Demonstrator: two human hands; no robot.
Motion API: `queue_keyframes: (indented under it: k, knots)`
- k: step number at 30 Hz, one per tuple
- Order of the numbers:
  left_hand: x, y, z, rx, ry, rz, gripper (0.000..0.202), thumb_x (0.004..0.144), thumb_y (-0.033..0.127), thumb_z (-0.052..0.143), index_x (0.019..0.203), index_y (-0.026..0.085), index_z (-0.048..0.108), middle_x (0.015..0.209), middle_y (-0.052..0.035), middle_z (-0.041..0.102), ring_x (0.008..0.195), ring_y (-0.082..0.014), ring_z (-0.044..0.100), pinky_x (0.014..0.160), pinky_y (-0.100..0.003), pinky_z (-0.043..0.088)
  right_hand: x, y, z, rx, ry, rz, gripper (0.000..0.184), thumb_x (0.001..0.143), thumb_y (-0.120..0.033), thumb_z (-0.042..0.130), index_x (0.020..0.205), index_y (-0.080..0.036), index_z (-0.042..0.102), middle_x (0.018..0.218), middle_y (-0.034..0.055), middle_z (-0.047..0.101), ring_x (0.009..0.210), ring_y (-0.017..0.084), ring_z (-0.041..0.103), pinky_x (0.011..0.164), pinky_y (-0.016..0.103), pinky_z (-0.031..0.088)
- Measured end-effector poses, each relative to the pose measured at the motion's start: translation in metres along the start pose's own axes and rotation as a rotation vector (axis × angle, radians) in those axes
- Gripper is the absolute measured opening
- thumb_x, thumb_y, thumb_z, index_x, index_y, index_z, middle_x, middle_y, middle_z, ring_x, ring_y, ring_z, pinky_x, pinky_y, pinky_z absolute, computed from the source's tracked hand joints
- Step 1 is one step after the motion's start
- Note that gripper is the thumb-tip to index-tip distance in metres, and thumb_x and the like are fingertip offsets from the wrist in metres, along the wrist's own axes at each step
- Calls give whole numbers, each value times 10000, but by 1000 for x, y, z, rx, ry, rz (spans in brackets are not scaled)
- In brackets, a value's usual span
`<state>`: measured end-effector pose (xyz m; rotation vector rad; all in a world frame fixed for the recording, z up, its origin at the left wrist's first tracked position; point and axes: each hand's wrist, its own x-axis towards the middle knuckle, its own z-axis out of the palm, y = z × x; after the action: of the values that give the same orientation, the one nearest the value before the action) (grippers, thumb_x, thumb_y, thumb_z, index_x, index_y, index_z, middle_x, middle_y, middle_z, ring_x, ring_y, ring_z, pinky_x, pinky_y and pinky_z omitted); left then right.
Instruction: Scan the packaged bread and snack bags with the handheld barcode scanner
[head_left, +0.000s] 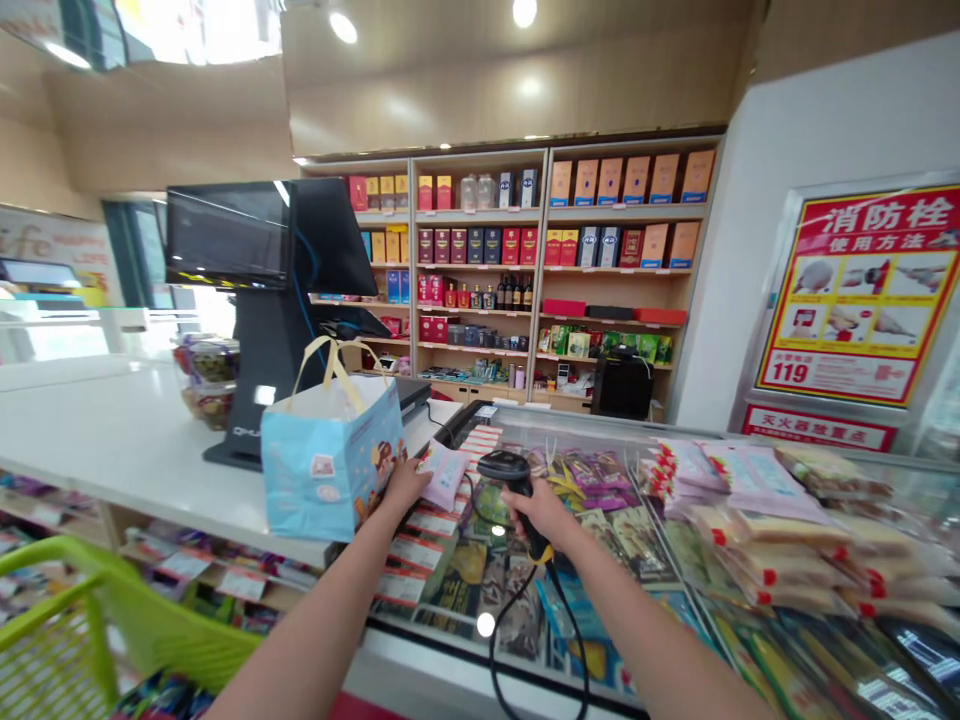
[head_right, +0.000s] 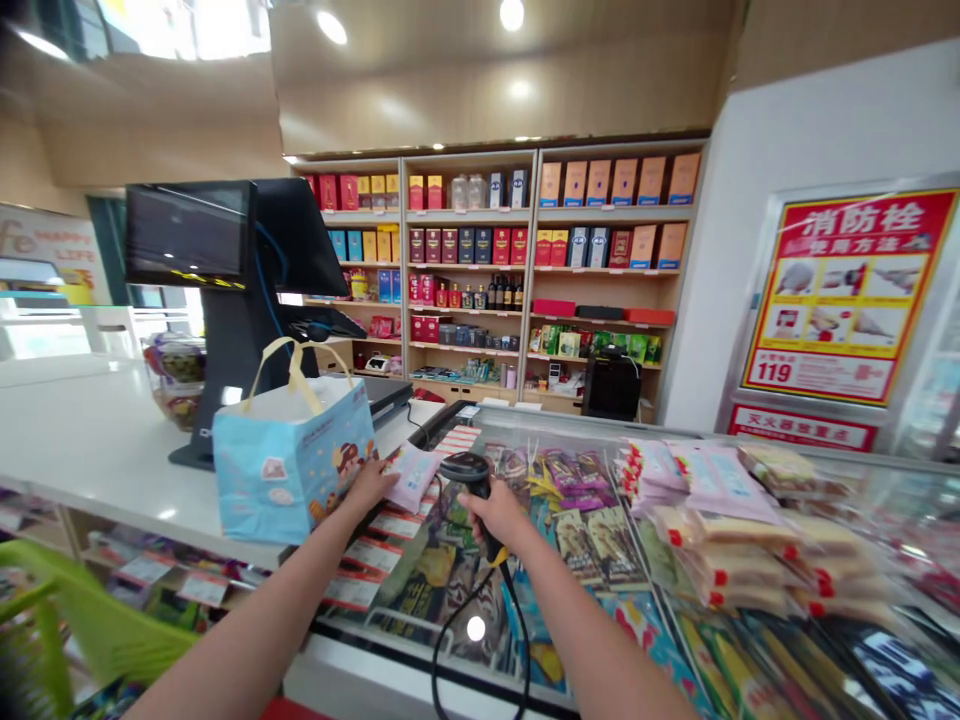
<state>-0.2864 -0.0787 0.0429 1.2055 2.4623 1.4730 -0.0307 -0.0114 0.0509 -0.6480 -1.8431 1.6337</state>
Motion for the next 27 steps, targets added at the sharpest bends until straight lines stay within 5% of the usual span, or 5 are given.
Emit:
queue_keyframes:
  k: [7, 11, 18, 23, 27]
  knots:
    - [-23, 20, 15, 651, 15, 275, 367, 898, 243, 393, 1125, 113, 651, 1267, -217, 580, 1163, -336, 550, 1014, -443, 360, 1, 9, -3, 2, 17, 7, 332, 671, -429, 674, 828, -210, 481, 478, -89, 529, 348, 100, 475, 353, 224, 416]
    - [-31, 22, 30, 728, -105, 244, 631, 816, 524, 521, 1295, 115, 549, 1359, -261, 498, 1236, -415, 487, 997, -513, 365, -7, 6, -17, 17, 56, 13, 347, 674, -457, 682, 818, -210, 485, 483, -83, 529, 358, 101, 479, 358, 223, 412]
    - [-4, 12, 42, 797, -312, 398, 578, 844, 386, 438, 1384, 184, 474, 1467, -183, 423, 1322, -351, 429, 1053, -496, 327, -32, 4, -68, -8, 135, 29, 342, 684, -453, 704, 726, -197, 481, 473, -77, 508, 350, 84, 459, 371, 221, 414]
    - [9, 19, 56, 801, -285, 368, 569, 832, 371, 420, 1366, 190, 493, 1452, -177, 447, 1327, -366, 415, 1051, -586, 295, -53, 9, -107, 39, 247, 16, 350, 662, -459, 703, 751, -200, 485, 479, -75, 511, 351, 100, 473, 366, 238, 420]
    - [10, 54, 66, 708, -159, 291, 566, 766, 309, 462, 1303, 150, 543, 1455, -210, 428, 1331, -417, 384, 1000, -682, 278, -71, 0, -128, 71, 299, -52, 368, 638, -482, 707, 729, -200, 488, 473, -72, 512, 347, 96, 470, 367, 231, 408]
